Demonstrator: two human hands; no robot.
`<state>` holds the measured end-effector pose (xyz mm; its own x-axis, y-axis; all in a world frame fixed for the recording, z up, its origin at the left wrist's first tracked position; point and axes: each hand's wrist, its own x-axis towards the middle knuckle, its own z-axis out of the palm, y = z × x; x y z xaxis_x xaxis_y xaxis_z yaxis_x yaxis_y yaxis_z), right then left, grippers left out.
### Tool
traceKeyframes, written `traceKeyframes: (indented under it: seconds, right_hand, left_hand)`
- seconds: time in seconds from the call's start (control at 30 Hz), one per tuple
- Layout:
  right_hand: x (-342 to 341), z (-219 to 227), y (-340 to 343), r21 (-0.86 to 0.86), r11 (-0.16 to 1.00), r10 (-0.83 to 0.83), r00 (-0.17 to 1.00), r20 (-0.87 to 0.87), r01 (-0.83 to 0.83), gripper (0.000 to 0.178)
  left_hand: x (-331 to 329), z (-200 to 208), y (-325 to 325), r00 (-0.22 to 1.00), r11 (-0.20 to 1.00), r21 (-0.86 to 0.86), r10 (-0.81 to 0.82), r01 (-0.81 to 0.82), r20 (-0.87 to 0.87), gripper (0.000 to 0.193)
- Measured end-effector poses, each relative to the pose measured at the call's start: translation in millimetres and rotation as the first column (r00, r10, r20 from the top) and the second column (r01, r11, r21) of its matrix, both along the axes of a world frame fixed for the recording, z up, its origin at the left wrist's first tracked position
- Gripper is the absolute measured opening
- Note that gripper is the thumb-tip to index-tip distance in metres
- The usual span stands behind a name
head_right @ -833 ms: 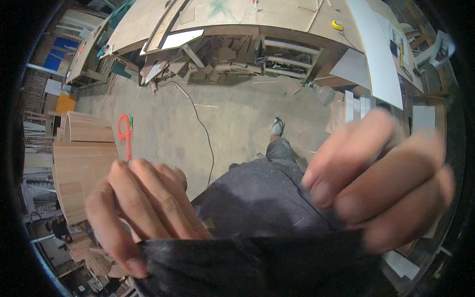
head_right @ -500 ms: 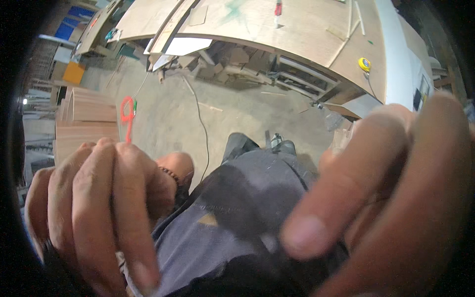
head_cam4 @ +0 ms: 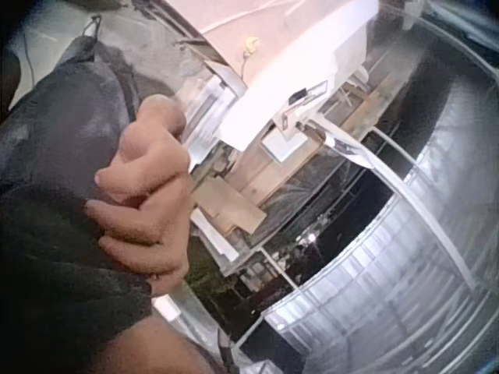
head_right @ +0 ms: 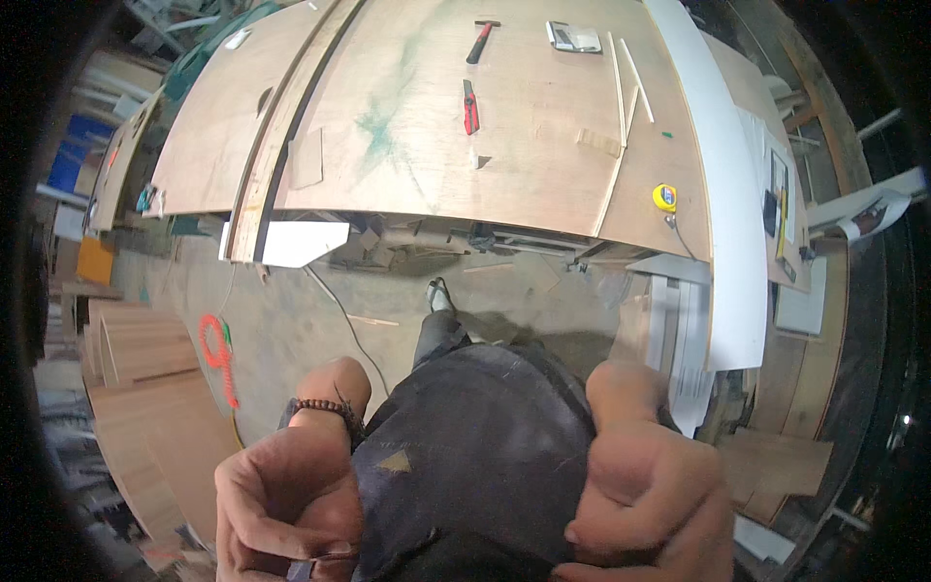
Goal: The person measures various wooden furniture components and panels using a measuring tape and marks them with a pencil.
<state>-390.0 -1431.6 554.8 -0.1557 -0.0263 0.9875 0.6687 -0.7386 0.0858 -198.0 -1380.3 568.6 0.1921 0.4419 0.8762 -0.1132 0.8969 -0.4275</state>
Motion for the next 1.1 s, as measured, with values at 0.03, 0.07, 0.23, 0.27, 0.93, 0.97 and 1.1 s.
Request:
traceKeyframes:
  seconds: [0.03, 0.07, 0.23, 0.27, 0.93, 0.97, 1.1]
  right_hand:
    - [10.5, 2.8, -8.5, -0.023, 1.0, -0.015, 0.999, -0.036, 0.015, 0.017]
    - [13.2, 9.4, -15.3, -0.03, 0.994, -0.108, 0.992, -0.071, 0.106, 0.015]
    - [55.6, 35.6, -48.4, -0.006, 0.97, -0.242, 0.97, 0.036, 0.242, 0.012]
    - [66.5, 37.6, -52.0, 0.02, 0.952, -0.307, 0.952, -0.012, 0.307, 0.014]
    - [157.8, -433.5, -291.9, 0.278, 0.2, 0.08, 0.267, -0.96, 0.94, 0.049]
    - [153.0, -430.9, -296.9, 0.289, 0.242, 0.184, 0.249, -0.951, 0.926, 0.043]
    - [111.0, -438.6, -328.1, 0.342, 0.24, 0.051, 0.341, -0.939, 0.908, 0.025]
  left_hand:
    - [17.1, 3.4, -11.7, 1.0, 0.999, -0.054, 0.007, -0.008, -0.014, 0.021]
    - [35.8, 9.8, -27.3, 0.999, 0.983, -0.179, -0.031, 0.036, 0.029, 0.019]
    - [122.8, 4.3, -56.8, 0.928, 0.919, 0.159, 0.371, -0.361, -0.037, 0.003]
    - [143.5, 1.3, -59.3, 0.879, 0.872, 0.173, 0.473, -0.458, -0.056, 0.009]
    - [122.9, -309.7, -246.7, 0.987, -0.637, 0.759, -0.018, -0.134, 0.159, 0.046]
    - [123.5, -338.0, -246.1, 0.97, -0.651, 0.734, -0.016, -0.193, 0.241, 0.047]
    - [99.2, -385.2, -269.7, 0.947, -0.728, 0.66, 0.045, -0.187, 0.318, 0.047]
